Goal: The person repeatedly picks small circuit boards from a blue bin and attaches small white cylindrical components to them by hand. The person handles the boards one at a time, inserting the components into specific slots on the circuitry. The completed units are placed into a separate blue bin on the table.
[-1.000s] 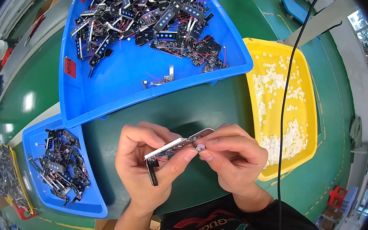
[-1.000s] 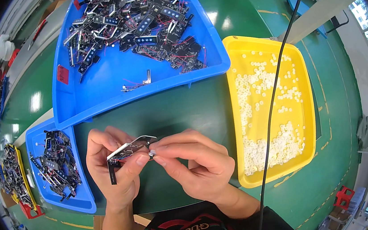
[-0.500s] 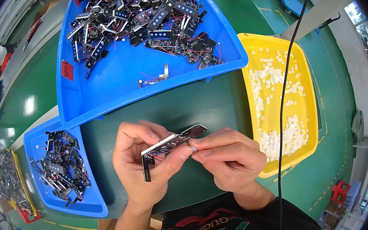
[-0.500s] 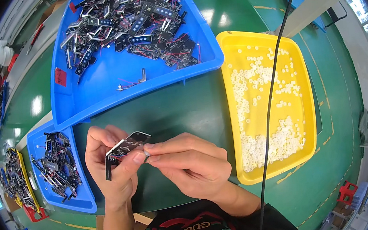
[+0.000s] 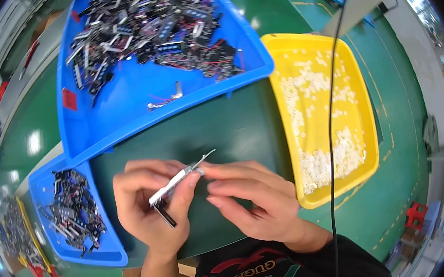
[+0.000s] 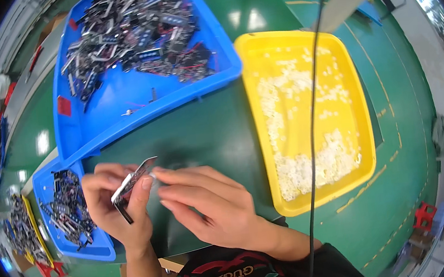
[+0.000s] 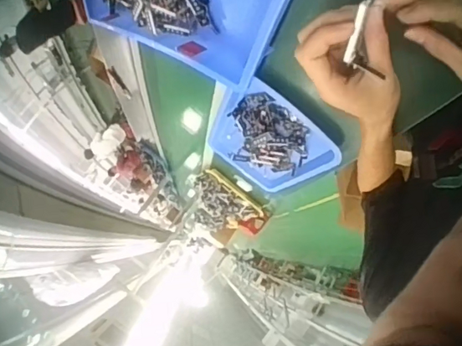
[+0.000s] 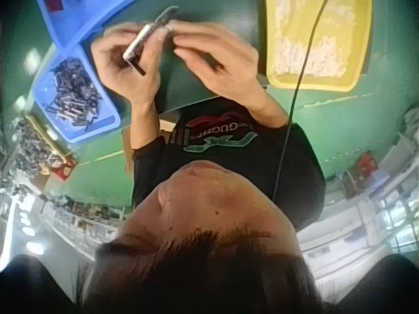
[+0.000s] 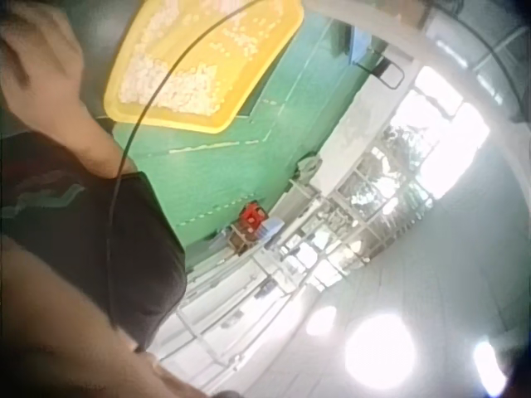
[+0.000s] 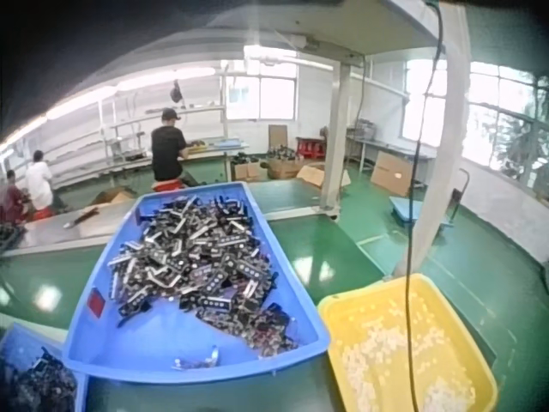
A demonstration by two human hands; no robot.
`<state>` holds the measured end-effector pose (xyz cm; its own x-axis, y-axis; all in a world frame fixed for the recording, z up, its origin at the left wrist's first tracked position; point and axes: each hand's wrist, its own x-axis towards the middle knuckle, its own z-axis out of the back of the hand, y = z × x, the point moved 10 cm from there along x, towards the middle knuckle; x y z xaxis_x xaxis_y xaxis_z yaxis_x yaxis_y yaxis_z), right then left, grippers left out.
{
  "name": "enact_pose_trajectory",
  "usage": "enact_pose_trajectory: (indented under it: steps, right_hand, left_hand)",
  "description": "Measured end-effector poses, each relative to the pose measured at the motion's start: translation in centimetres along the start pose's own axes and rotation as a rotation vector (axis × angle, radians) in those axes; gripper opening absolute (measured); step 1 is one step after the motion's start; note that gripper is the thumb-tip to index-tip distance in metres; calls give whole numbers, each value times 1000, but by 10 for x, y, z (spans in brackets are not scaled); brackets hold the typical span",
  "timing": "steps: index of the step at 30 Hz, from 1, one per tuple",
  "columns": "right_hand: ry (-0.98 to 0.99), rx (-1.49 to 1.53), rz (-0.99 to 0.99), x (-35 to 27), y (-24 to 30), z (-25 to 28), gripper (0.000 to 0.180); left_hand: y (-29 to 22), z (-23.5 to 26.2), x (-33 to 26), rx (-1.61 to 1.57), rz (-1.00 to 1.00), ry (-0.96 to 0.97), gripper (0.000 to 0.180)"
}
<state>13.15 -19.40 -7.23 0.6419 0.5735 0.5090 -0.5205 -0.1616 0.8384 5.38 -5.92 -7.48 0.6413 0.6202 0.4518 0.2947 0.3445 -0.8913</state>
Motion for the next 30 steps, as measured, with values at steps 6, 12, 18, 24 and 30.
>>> enact_pose_trajectory:
  steps: [6,12,18,24,30]
  right_hand:
    - [23,-668,-179,-16,7,85,16]
    - [207,-949,-435,-33,-65,115,24]
    - [166,-821,-479,-32,-73,112,21]
    - [137,-752,-432,-30,-68,114,18]
    - [135,-798,-291,-24,-59,112,21]
  left_hand:
    - [-9,127,-14,161,313,-399,36]
    - [-32,248,-61,644,444,-556,24]
    - [-16,256,-82,1044,599,-301,14]
    - [-32,216,-53,1157,367,-278,6]
    - [-43,84,31,991,-36,-93,9]
